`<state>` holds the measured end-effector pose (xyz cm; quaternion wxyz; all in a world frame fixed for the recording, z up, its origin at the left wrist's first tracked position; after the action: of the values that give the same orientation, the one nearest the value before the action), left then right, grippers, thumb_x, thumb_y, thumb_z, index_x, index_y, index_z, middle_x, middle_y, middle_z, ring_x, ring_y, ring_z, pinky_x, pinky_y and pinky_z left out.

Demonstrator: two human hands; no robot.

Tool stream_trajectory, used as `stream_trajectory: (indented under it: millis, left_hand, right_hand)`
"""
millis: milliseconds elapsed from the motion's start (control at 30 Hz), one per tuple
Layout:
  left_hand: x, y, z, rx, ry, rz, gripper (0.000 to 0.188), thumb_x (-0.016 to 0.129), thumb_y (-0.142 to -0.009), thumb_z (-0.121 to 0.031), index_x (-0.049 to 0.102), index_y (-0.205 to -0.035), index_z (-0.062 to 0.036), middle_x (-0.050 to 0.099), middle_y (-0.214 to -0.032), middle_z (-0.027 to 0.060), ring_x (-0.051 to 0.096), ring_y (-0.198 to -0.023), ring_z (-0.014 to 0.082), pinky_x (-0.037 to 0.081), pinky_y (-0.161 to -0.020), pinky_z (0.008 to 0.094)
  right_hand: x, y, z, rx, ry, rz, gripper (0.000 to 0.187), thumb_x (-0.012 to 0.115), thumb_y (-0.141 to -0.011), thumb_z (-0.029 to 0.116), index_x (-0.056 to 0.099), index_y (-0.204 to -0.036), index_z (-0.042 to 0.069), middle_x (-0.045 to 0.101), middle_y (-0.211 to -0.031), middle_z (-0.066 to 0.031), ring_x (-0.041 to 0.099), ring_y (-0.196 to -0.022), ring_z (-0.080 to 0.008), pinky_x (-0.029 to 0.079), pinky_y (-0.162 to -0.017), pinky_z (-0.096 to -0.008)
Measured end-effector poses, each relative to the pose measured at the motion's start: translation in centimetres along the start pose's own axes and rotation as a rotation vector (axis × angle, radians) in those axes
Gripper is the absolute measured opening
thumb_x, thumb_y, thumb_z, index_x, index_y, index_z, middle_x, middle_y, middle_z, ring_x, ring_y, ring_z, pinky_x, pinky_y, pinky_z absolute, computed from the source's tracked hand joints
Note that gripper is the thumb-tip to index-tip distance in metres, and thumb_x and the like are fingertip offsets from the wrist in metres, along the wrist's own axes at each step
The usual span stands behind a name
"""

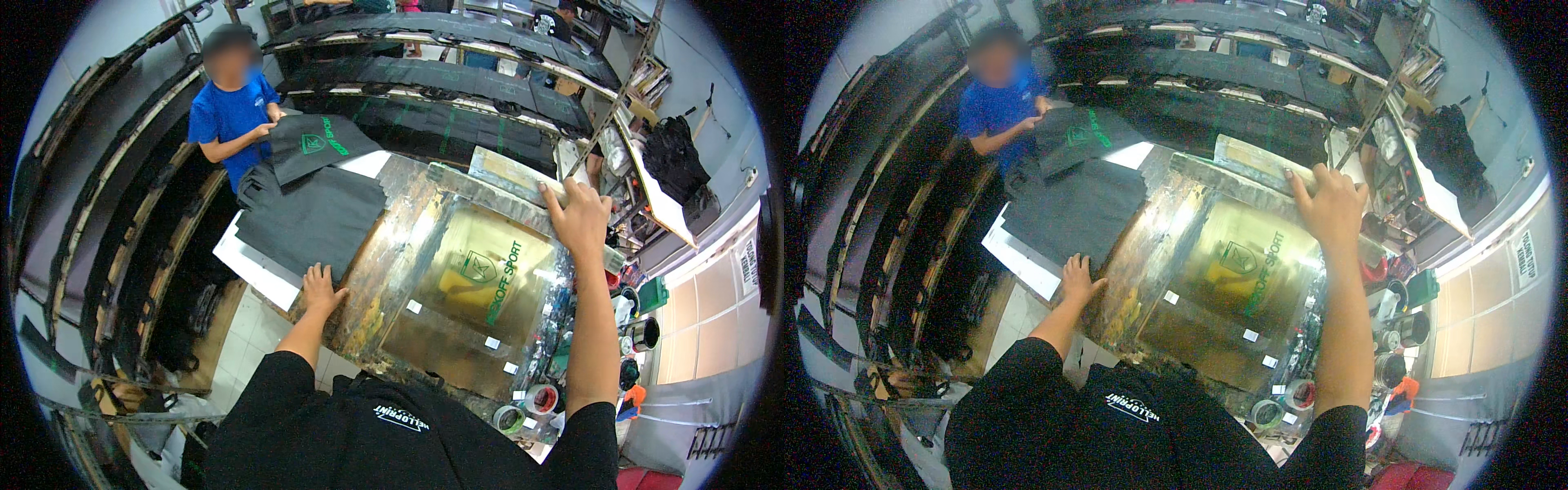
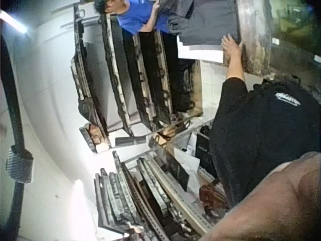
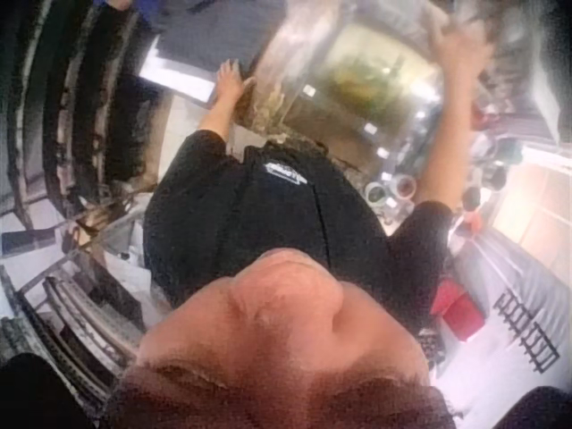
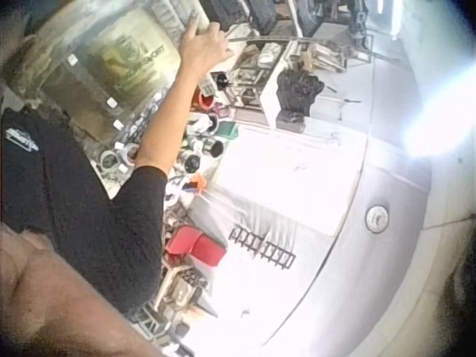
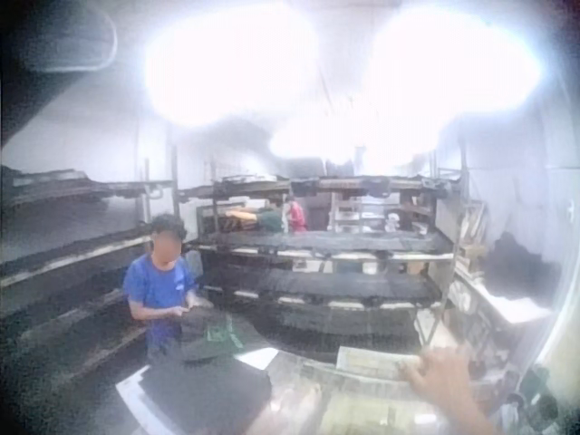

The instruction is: The person screen prints a green logo onto black tote bags using a squeegee and a screen printing frame. They repeatedly pull the squeegee across the frame, lift the screen to reveal the printed bag, and place the finished bag onto a drying rack while another person assists by moving the printed bags.

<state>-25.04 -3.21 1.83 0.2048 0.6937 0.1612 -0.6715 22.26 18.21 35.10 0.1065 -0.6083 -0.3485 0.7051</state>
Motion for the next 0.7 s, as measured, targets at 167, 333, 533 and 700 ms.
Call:
stream_trajectory:
  millis: [167, 333, 533, 700]
  left_hand:
    - [3.1, -2.2, 0.9, -0.037, -0.052, -0.072, 0.07, 0.076, -0.093, -0.046, 0.051, -0.148, -0.0098, 0.045, -0.159, 0.0164, 0.039, -0.149, 0.0363, 0.033, -0.123, 0.0524]
    - [1.8, -3.6, 2.1, 0.149, 0.022, -0.201, 0.032, 0.064, -0.101, -0.032, 0.068, -0.122, -0.0076, 0.069, -0.127, 0.018, 0.064, -0.121, 0.0364, 0.051, -0.105, 0.0485]
    - [-5.7, -5.1, -1.0, 0.428, 0.012, -0.365, 0.018, 0.06, -0.1, -0.021, 0.064, -0.088, -0.0086, 0.072, -0.085, 0.0148, 0.073, -0.084, 0.0368, 0.057, -0.07, 0.0497]
    - [-6.4, -2.7, -10.9, 0.644, 0.043, -0.231, 0.011, 0.058, -0.098, -0.014, 0.065, -0.092, -0.008, 0.073, -0.094, 0.0154, 0.074, -0.084, 0.0361, 0.059, -0.069, 0.0489]
  right_hand:
    - [-0.2, 0.1, 0.4, -0.007, -0.032, -0.037, 0.051, 0.064, -0.096, 0.058, 0.068, -0.09, 0.007, 0.07, -0.085, -0.0131, 0.067, -0.09, -0.0331, 0.04, -0.089, -0.0503]
    - [-0.4, 0.3, 0.2, -0.017, -0.057, -0.076, 0.051, 0.067, -0.095, 0.057, 0.068, -0.088, 0.007, 0.069, -0.082, -0.0126, 0.066, -0.088, -0.0321, 0.039, -0.083, -0.048]
    - [0.0, 0.1, -0.1, -0.01, -0.06, -0.095, 0.052, 0.068, -0.094, 0.06, 0.068, -0.084, 0.008, 0.067, -0.078, -0.0105, 0.066, -0.084, -0.0313, 0.038, -0.081, -0.0472]
    - [0.5, -0.1, -0.2, -0.003, -0.034, -0.032, 0.058, 0.061, -0.096, 0.065, 0.068, -0.084, 0.009, 0.068, -0.079, -0.0118, 0.068, -0.084, -0.0328, 0.04, -0.081, -0.0492]
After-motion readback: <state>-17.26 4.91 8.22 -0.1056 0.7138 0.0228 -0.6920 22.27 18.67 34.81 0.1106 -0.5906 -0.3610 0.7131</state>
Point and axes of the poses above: each hand's wrist, its own y-axis away from the middle knuckle, its own x-axis out of the palm, z = x × y, the point moved 3 cm from there along -y, towards the middle knuckle
